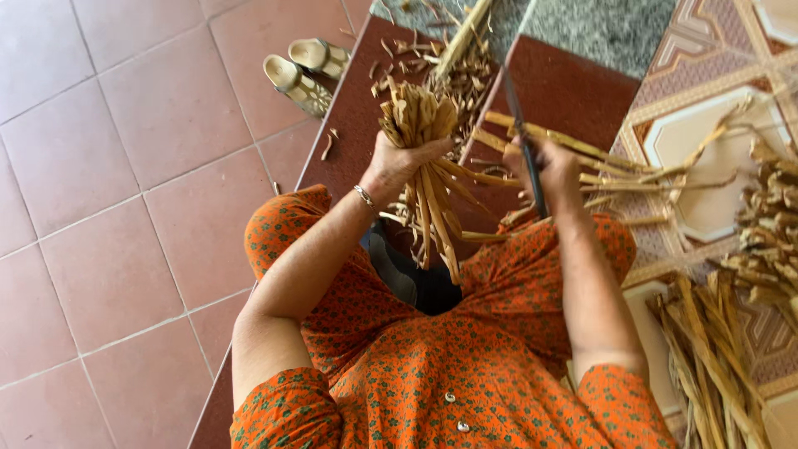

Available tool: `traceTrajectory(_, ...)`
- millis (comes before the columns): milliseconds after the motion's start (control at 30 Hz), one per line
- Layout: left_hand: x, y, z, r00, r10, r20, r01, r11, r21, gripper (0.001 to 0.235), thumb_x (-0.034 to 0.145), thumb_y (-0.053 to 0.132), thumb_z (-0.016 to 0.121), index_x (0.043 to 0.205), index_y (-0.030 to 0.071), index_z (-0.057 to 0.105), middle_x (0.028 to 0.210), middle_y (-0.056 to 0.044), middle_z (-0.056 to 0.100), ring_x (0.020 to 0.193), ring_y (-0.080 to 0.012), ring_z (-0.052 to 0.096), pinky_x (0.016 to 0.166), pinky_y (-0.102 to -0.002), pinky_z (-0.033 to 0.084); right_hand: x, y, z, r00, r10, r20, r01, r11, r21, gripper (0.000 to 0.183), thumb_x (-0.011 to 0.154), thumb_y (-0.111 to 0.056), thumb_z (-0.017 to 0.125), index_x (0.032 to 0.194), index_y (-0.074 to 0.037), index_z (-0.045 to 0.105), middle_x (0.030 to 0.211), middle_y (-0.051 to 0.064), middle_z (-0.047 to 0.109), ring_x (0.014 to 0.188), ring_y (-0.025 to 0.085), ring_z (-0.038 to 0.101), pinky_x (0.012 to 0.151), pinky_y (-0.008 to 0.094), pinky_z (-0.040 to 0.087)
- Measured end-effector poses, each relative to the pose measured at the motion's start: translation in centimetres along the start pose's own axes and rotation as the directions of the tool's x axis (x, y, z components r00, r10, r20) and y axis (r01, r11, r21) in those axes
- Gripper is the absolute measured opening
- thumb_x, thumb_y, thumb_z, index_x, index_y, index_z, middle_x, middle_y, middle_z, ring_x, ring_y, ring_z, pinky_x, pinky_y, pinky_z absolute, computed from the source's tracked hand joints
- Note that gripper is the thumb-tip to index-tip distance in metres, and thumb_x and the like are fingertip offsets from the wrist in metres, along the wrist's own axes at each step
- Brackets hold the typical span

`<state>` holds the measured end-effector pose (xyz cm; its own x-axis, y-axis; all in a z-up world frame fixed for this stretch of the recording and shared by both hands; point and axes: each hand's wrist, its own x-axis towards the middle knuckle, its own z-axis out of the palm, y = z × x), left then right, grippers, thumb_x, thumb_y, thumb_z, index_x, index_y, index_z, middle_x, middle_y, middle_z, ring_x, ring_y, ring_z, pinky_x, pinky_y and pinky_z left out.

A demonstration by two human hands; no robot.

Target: The person sits on the floor and processes dried plant stalks by stripping outer layers by hand and trimming the ends with scissors. The trimmed stalks are gathered into a bundle, and the discarded scraps accumulate on the floor.

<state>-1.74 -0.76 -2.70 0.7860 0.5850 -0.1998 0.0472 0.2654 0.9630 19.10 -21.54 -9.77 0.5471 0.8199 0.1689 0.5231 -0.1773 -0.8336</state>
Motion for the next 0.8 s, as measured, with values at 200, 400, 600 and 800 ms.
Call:
traceTrajectory(200, -0.7, -0.4, -0.1, 0.996, -0.092, 0.011, 0.091, 0.994, 0.058, 0.031, 0.081, 0.011, 0.083, 0.108, 0.007, 0.069, 0.104, -0.009, 0.075, 0.092, -0.0189, 0.076, 0.084, -0.037, 0.068, 0.8, 10.3, -0.1, 0.993, -0.022, -0.113, -0.005, 0.972, -0.234, 0.048, 0.091, -0.024, 0.088, 0.127, -0.002, 0.067, 0.09, 0.004, 0.074, 0.077, 0.016, 0.072, 0.068, 0.036, 0.059)
traceTrajectory(400, -1.0, -0.9, -0.7, 0.983, -0.164, 0.087, 0.166, 0.986, -0.015, 0.025, 0.091, 0.015, 0.082, 0.109, 0.003, 0.07, 0.1, -0.015, 0.077, 0.094, -0.0245, 0.077, 0.088, -0.039, 0.067, 1.8, 16.1, 4.3, 0.998, 0.054, -0.016, -0.056, 0.932, -0.359, 0.026, 0.099, -0.018, 0.081, 0.121, -0.013, 0.068, 0.092, 0.001, 0.075, 0.076, 0.016, 0.072, 0.067, 0.036, 0.06)
traceTrajectory(600, -0.3, -1.2, -0.1, 0.996, 0.01, 0.093, -0.017, 0.997, 0.07, 0.051, 0.077, 0.004, 0.087, 0.119, 0.007, 0.058, 0.111, -0.006, 0.067, 0.102, -0.0173, 0.069, 0.088, -0.035, 0.065, 2.5, 14.4, 4.8, 1.0, -0.006, -0.026, -0.009, 0.847, -0.531, 0.025, 0.087, -0.021, 0.086, 0.108, -0.015, 0.074, 0.078, 0.002, 0.074, 0.069, 0.02, 0.069, 0.063, 0.04, 0.056)
traceTrajectory(800, -0.1, -1.7, 0.3, 0.992, -0.127, -0.019, 0.127, 0.991, 0.033, 0.023, 0.089, 0.005, 0.079, 0.109, 0.0, 0.07, 0.093, -0.01, 0.073, 0.082, -0.0215, 0.072, 0.072, -0.037, 0.063, 2.6, 7.2, 2.1, 0.993, 0.063, -0.099, -0.076, 0.988, -0.132, 0.039, 0.087, -0.014, 0.083, 0.122, -0.006, 0.07, 0.087, 0.003, 0.074, 0.076, 0.016, 0.072, 0.068, 0.033, 0.058)
